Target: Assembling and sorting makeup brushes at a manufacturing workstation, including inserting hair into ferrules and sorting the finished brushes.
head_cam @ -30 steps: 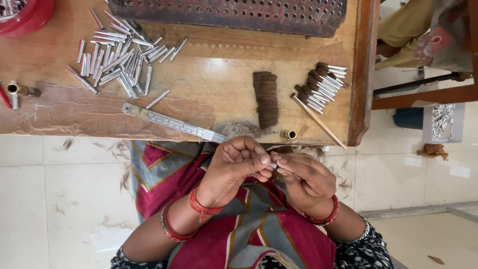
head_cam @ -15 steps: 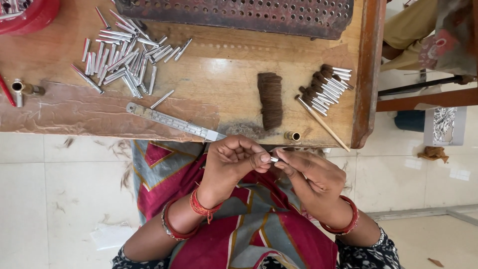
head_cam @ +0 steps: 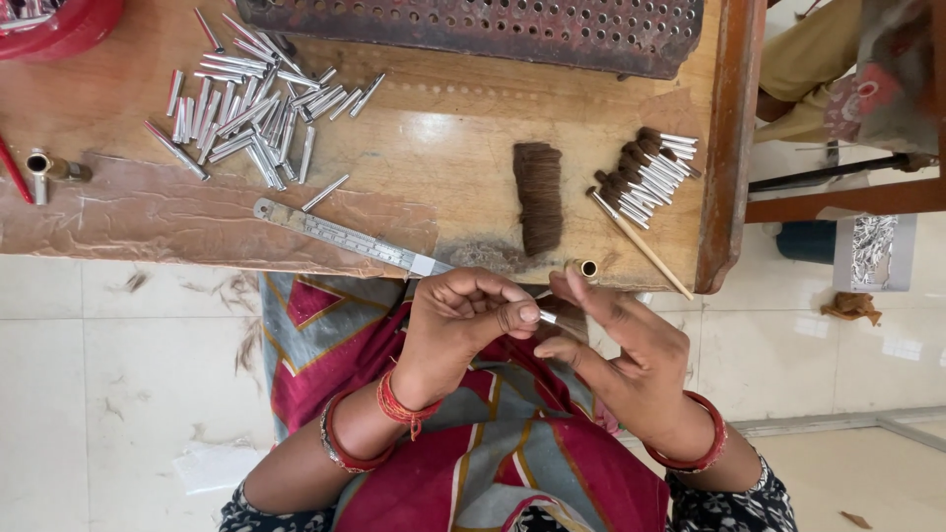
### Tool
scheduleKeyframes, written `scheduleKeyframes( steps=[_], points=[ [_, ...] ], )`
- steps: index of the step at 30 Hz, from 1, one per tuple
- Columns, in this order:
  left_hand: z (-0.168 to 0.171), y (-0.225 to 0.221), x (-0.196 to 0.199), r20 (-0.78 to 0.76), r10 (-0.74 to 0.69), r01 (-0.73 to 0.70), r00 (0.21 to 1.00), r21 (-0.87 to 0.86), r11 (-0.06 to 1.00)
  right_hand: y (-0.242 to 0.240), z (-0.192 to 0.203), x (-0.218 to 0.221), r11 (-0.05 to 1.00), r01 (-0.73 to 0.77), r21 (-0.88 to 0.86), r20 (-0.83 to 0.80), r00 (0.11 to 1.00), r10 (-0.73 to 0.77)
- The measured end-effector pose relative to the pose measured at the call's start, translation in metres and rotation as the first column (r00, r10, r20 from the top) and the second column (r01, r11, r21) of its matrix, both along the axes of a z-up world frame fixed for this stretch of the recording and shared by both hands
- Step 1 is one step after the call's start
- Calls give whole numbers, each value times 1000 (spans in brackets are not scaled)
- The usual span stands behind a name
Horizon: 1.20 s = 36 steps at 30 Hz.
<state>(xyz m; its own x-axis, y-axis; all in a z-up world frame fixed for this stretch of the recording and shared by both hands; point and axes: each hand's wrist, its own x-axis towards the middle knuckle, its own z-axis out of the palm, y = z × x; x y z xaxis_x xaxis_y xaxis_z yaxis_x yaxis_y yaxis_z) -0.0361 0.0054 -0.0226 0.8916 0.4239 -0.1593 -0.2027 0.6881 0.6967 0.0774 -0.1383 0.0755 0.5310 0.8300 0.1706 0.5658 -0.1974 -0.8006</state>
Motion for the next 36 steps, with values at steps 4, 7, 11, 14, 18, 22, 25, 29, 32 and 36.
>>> scheduleKeyframes(
  steps=[4,7,11,14,18,22,25,29,32,36],
  points=[
    [3,2,-1,1,2,-2,1000,9,1000,-12,-5,5,1000,20,13,-11,1000,-20],
    [5,2,-1,4,-4,4,1000,-28,1000,-24,-12,5,999,35,8,-80,996,-34],
    [5,0,-1,43,-25,26,999,-7,1000,-21,-11,2,999,18,36,-111,994,-14],
    [3,-1,0,51,-53,55,997,-40,998,-18,-9,1,999,-5,54,-16,1000,6],
    [0,-1,0,13,-77,78,997,-87,993,-19,-8,2,998,-18,64,36,999,16],
    [5,1,3,29,-91,93,995,-124,988,-16,-8,1,999,-21,25,86,996,18],
    [6,5,1,18,-99,101,995,-166,981,-21,-19,-1,993,-7,119,234,972,-21],
    [2,4,2,37,-73,79,997,-194,978,-26,-40,-5,988,27,149,357,931,-79],
    [1,2,1,40,-85,91,996,-206,974,-25,-48,-9,992,17,129,358,932,-62],
    [0,0,0,40,-95,101,995,-221,970,-25,-59,-10,977,39,211,342,933,-111]
  ],
)
